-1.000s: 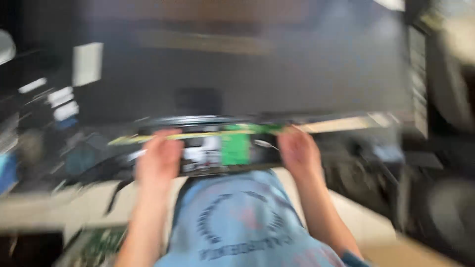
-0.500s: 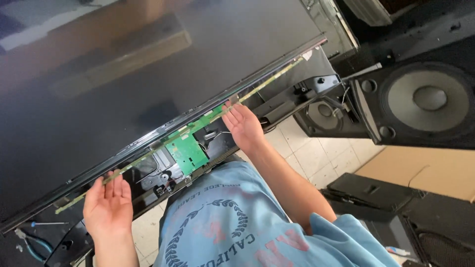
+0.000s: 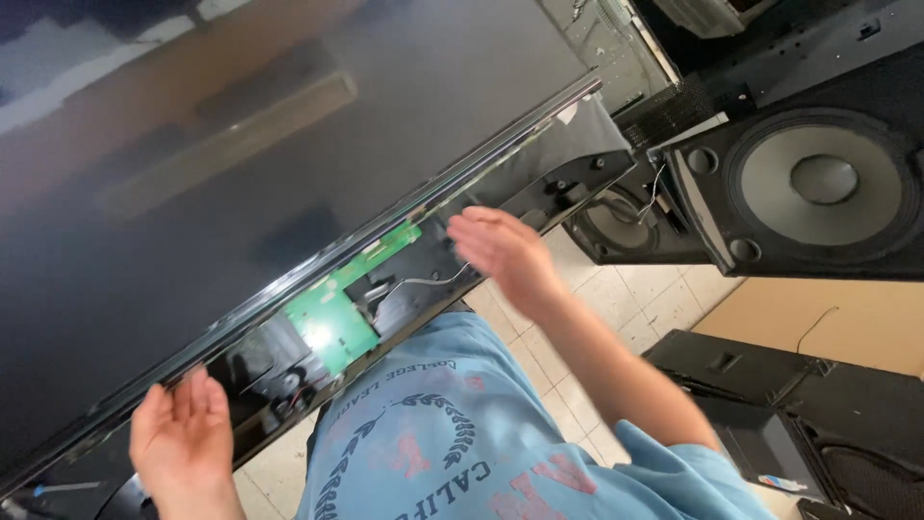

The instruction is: Carefully aligning and placing an LCD panel into a television frame and connecting the internal ribbon cables.

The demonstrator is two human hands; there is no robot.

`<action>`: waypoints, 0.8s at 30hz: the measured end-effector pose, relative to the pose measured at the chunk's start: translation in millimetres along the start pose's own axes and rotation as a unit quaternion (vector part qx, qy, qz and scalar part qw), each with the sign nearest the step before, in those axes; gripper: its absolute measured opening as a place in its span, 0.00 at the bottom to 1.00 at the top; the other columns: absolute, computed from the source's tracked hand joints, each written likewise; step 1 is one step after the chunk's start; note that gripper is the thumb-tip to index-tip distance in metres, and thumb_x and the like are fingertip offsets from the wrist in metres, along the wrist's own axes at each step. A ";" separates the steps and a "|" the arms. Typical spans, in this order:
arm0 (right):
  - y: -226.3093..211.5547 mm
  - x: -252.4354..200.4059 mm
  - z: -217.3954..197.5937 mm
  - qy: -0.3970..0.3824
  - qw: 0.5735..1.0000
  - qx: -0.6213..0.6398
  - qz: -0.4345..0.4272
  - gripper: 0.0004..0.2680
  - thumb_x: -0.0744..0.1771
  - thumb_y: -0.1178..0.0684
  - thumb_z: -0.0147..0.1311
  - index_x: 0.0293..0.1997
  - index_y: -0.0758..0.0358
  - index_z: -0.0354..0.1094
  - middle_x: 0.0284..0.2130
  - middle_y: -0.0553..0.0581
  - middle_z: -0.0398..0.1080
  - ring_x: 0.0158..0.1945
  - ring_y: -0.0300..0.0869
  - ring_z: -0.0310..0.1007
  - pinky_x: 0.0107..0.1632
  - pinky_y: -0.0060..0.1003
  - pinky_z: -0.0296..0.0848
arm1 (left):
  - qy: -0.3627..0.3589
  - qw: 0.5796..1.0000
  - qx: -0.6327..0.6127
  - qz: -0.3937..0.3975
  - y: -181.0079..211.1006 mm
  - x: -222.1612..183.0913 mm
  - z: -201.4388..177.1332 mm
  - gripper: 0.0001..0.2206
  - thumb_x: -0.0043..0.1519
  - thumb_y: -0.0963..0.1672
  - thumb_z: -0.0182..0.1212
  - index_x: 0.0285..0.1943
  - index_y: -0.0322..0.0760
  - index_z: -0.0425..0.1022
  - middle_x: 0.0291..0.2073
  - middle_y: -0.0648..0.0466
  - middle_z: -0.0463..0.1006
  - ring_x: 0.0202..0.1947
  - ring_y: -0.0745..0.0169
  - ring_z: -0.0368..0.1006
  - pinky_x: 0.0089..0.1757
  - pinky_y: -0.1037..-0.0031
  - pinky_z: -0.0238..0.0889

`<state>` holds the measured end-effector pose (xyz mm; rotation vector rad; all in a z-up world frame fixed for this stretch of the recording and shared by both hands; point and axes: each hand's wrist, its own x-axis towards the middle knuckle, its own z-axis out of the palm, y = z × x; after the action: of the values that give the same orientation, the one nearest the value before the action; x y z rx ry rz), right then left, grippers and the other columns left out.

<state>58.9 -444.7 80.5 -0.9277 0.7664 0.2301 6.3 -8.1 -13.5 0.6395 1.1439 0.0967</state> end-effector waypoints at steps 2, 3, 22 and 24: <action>-36.8 4.8 -30.1 -0.010 0.972 -0.196 -0.131 0.15 0.66 0.53 0.60 0.59 0.66 0.77 0.52 0.65 0.84 0.55 0.49 0.86 0.58 0.44 0.86 | 0.028 0.999 -0.038 0.013 -5.7 -5.8 8.8 0.17 0.61 0.44 0.73 0.57 0.35 0.76 0.55 0.46 0.79 0.54 0.57 0.86 0.51 0.72 0.88; -60.8 13.6 -46.0 -0.010 0.972 -0.194 -0.130 0.15 0.66 0.53 0.60 0.59 0.66 0.77 0.52 0.65 0.84 0.55 0.49 0.86 0.58 0.44 0.86 | 0.028 0.999 -0.036 0.014 -9.7 0.4 4.5 0.17 0.61 0.44 0.73 0.57 0.35 0.76 0.55 0.46 0.79 0.54 0.57 0.86 0.51 0.72 0.88; -169.0 196.1 -201.9 0.026 0.919 -0.340 -0.197 0.20 0.70 0.50 0.63 0.70 0.67 0.68 0.43 0.53 0.82 0.45 0.37 0.85 0.52 0.31 0.83 | 0.136 0.976 -0.060 0.158 -27.4 81.0 -57.1 0.16 0.65 0.49 0.80 0.44 0.45 0.73 0.44 0.58 0.72 0.50 0.66 0.83 0.50 0.75 0.87; -167.1 198.9 -202.9 0.014 0.924 -0.332 -0.190 0.19 0.71 0.50 0.62 0.69 0.65 0.68 0.41 0.51 0.81 0.45 0.37 0.85 0.52 0.31 0.83 | 0.168 0.968 -0.072 0.171 -29.1 86.3 -55.8 0.17 0.62 0.49 0.81 0.50 0.44 0.77 0.50 0.56 0.77 0.52 0.64 0.85 0.48 0.73 0.87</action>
<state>183.2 -732.0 -22.7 -1.7049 0.5167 0.1315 -12.1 25.1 -113.3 0.7012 1.3265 0.5972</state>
